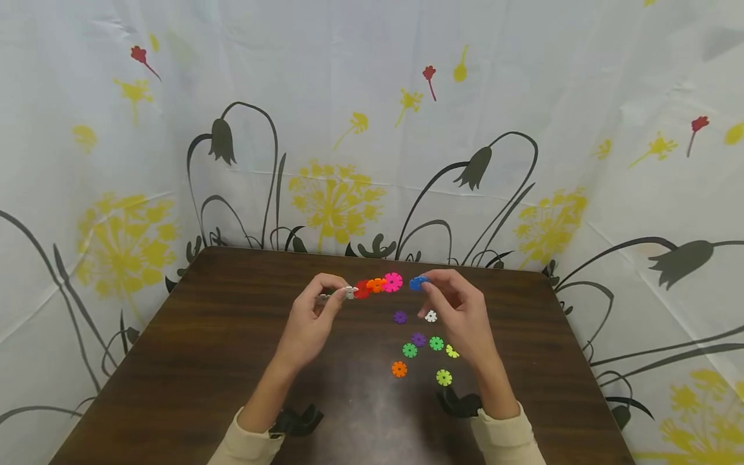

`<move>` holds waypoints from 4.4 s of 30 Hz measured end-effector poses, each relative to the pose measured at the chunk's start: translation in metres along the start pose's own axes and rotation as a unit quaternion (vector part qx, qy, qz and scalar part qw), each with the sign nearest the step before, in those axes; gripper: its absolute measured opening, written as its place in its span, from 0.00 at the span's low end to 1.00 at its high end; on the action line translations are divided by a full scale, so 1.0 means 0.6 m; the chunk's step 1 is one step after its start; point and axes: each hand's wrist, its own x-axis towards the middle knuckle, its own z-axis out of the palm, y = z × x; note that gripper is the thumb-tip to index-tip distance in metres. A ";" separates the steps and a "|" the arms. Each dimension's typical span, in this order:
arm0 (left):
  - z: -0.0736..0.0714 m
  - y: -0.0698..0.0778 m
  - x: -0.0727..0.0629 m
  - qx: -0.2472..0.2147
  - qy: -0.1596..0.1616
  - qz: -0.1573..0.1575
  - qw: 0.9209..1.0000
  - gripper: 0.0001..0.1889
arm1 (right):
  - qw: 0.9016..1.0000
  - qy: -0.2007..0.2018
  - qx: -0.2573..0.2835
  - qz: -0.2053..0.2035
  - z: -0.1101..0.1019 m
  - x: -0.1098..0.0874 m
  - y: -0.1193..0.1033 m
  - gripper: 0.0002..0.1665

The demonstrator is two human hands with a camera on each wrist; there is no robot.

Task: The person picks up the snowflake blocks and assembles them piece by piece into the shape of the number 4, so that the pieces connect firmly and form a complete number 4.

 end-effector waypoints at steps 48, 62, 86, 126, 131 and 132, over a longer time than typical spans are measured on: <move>-0.011 -0.032 -0.004 0.060 -0.300 -0.114 0.945 0.15 | 0.998 0.020 -0.053 -0.038 0.044 0.040 -0.015 0.15; -0.016 -0.040 -0.004 0.154 -0.323 -0.106 0.928 0.10 | 0.992 -0.105 -0.070 -0.022 0.066 0.062 -0.027 0.20; -0.033 -0.043 -0.003 0.026 -0.075 0.006 0.997 0.04 | 0.881 -0.321 -0.196 0.286 0.057 -0.136 0.191 0.22; -0.032 -0.029 -0.002 0.026 -0.049 0.089 0.994 0.07 | 0.921 -0.275 -0.085 0.261 0.061 -0.078 0.177 0.27; -0.025 -0.033 -0.004 0.050 -0.055 0.121 0.990 0.05 | 0.946 -0.213 -0.031 0.243 0.070 -0.045 0.118 0.26; -0.024 -0.033 -0.004 0.052 -0.055 0.128 0.989 0.05 | 0.951 -0.201 -0.027 0.235 0.072 -0.038 0.104 0.25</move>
